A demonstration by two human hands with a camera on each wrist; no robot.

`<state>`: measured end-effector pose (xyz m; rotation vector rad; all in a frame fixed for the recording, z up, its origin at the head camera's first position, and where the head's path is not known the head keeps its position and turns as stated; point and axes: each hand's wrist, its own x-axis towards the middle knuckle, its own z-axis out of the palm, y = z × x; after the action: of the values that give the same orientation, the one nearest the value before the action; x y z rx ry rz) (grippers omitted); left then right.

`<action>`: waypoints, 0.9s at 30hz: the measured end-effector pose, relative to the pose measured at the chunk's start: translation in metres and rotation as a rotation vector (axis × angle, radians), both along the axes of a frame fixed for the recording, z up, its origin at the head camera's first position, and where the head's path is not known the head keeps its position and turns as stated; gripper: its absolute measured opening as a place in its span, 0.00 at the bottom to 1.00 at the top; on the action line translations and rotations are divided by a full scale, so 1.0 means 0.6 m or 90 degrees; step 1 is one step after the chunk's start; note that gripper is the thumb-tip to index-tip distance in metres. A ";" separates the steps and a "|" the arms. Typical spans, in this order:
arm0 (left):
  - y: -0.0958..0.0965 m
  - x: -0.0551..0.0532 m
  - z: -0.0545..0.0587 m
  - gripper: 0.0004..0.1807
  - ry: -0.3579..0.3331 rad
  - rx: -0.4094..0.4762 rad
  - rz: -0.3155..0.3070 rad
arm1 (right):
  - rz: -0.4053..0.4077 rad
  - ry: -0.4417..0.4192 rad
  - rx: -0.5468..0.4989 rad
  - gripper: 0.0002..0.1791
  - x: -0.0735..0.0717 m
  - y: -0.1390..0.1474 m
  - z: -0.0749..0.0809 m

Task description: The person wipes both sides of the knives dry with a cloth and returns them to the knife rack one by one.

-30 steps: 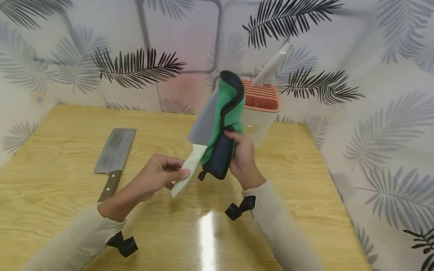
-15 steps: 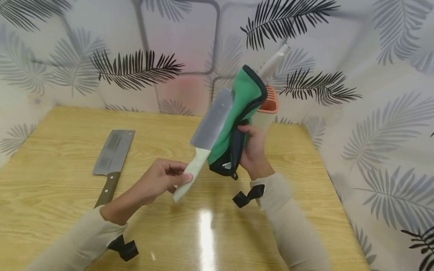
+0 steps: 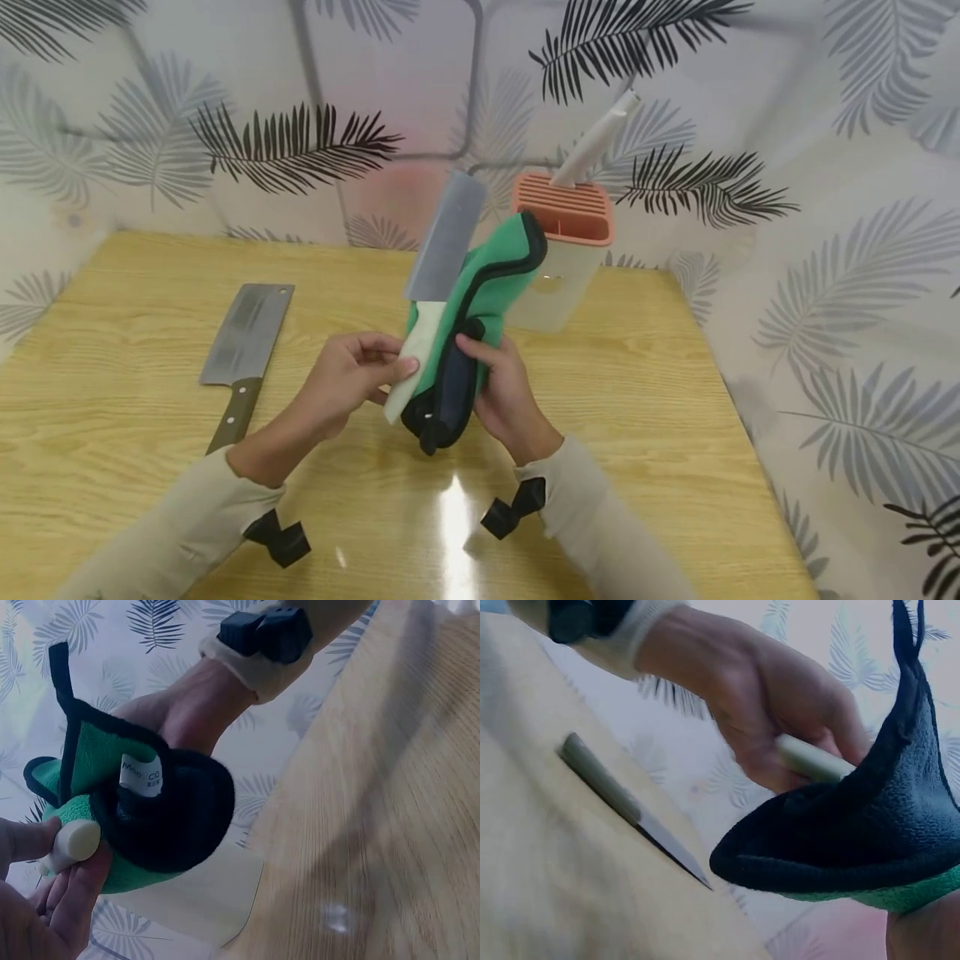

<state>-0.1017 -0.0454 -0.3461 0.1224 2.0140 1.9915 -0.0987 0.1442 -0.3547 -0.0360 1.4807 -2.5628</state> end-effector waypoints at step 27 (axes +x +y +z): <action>-0.021 -0.018 0.011 0.15 0.023 0.060 0.096 | 0.348 0.006 0.497 0.16 0.084 0.064 -0.076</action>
<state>-0.1128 -0.0581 -0.3394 0.0285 2.0057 2.1910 -0.0482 0.1825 -0.4001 -0.2938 2.0177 -1.4673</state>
